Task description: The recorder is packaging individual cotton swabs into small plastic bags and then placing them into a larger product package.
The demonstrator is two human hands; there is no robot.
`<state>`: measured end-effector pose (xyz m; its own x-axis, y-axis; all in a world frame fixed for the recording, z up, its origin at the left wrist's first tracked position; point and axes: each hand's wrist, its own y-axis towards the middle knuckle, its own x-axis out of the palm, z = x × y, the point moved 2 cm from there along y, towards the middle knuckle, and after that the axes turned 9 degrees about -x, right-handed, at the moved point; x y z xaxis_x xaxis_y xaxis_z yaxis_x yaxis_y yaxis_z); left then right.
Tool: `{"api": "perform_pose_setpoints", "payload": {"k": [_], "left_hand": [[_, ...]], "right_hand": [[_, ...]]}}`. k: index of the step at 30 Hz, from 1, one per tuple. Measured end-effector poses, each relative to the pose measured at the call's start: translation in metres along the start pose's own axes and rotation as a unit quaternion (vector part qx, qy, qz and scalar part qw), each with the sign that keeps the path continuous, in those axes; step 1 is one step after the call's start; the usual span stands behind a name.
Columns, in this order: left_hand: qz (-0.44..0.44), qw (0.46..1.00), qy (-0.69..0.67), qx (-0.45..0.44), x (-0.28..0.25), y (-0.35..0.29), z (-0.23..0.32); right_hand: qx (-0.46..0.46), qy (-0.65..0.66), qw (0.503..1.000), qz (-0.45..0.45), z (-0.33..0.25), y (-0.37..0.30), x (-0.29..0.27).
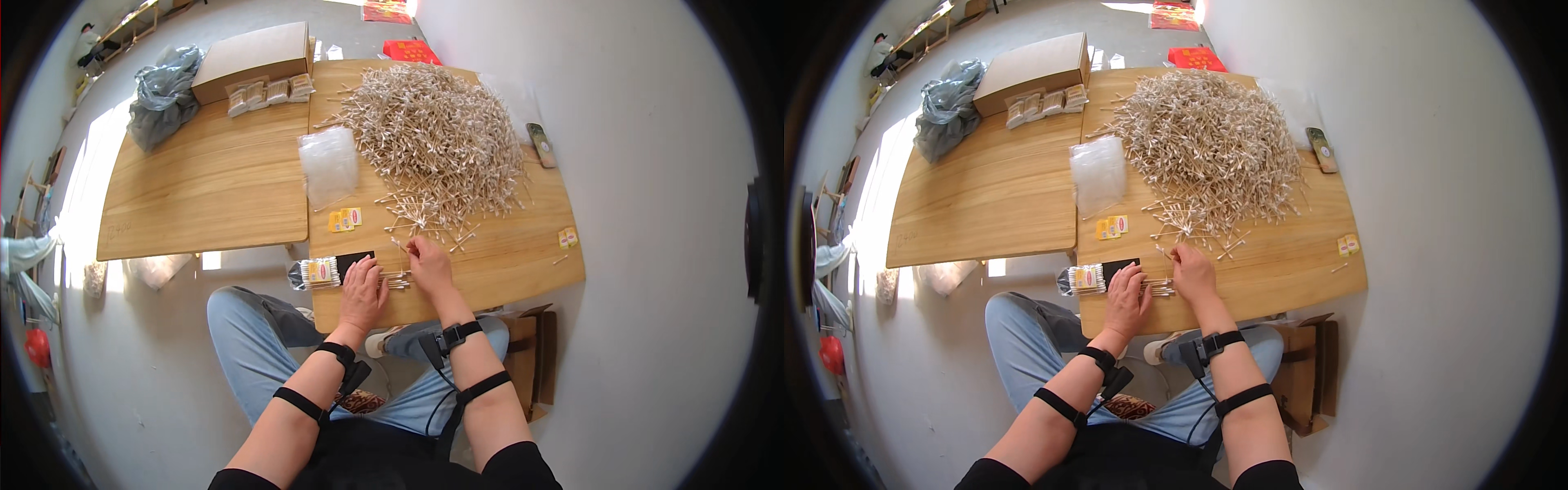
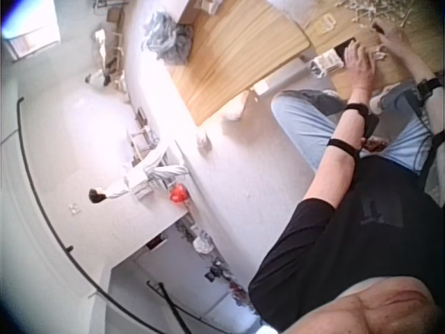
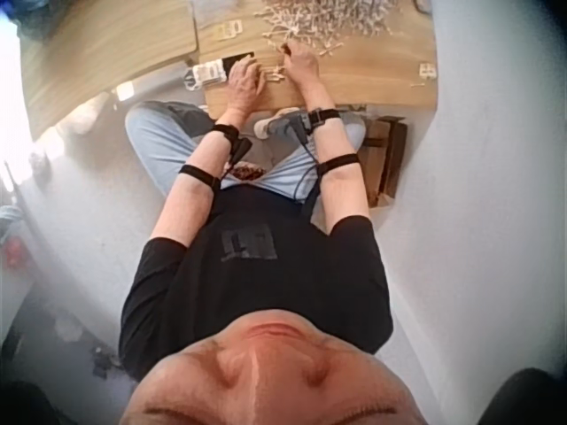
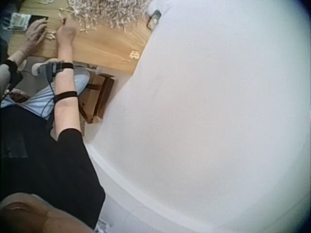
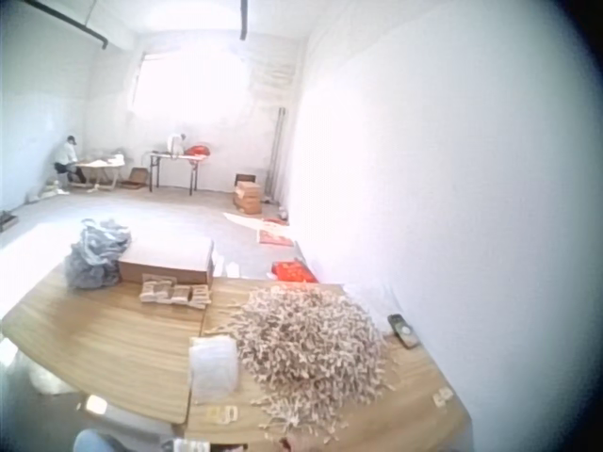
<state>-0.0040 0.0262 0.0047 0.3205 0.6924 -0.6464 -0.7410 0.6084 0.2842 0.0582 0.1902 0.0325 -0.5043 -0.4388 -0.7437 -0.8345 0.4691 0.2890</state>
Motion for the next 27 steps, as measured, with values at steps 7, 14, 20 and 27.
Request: {"api": "perform_pose_setpoints", "payload": {"k": [7, 14, 20, 27], "left_hand": [[-0.012, 0.998, 0.053, 0.02, -0.001, 0.001, 0.007], [-0.014, 0.998, 0.051, 0.015, -0.003, 0.001, 0.006], [-0.026, 0.999, 0.043, 0.017, -0.005, 0.001, 0.007], [-0.017, 0.999, 0.03, 0.013, -0.004, 0.001, 0.005]], "right_hand": [[0.018, 0.033, 0.999, -0.023, -0.002, 0.005, 0.008], [-0.042, -0.088, 0.994, -0.042, -0.02, -0.008, 0.009], [-0.001, -0.077, 0.996, -0.041, -0.016, -0.001, 0.008], [-0.01, -0.135, 0.991, -0.017, 0.0, 0.018, 0.006]]}}
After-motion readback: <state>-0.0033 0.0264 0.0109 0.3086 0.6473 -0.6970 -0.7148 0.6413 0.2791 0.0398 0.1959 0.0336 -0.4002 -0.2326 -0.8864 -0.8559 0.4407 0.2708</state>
